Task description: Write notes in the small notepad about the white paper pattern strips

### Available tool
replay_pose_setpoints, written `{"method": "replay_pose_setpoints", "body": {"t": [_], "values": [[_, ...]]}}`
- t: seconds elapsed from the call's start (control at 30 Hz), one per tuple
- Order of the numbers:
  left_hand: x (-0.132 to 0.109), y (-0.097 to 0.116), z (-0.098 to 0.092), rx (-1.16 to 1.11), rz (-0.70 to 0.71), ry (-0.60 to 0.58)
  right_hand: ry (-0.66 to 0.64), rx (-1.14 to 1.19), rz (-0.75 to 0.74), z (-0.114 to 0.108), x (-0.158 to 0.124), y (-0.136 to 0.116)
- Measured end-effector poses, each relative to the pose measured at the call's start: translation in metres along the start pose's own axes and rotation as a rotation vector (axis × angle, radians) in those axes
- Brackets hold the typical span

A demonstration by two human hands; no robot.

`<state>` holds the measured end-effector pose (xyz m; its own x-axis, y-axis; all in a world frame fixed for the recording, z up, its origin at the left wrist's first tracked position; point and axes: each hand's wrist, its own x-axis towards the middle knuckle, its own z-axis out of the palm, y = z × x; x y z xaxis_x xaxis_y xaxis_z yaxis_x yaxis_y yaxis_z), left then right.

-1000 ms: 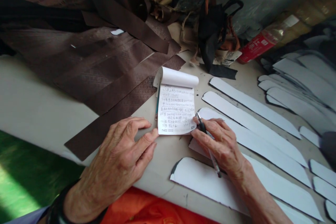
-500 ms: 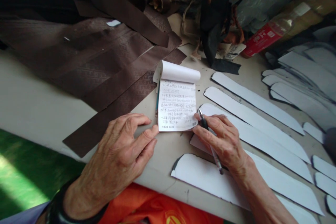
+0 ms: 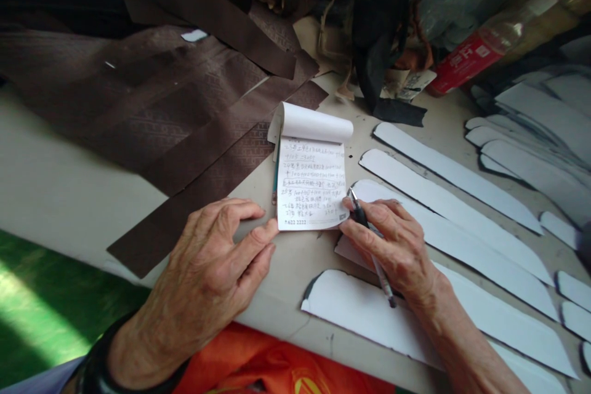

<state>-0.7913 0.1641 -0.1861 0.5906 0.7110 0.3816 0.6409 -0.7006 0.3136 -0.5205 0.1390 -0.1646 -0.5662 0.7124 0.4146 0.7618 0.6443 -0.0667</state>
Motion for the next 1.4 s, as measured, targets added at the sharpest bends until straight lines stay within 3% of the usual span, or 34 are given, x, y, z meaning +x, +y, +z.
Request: {"method": "replay_pose_setpoints", "body": {"t": [1.4], "values": [[0.0016, 0.0003, 0.0009, -0.009, 0.0, 0.023, 0.021, 0.049, 0.033, 0.0004, 0.0012, -0.0005]]}}
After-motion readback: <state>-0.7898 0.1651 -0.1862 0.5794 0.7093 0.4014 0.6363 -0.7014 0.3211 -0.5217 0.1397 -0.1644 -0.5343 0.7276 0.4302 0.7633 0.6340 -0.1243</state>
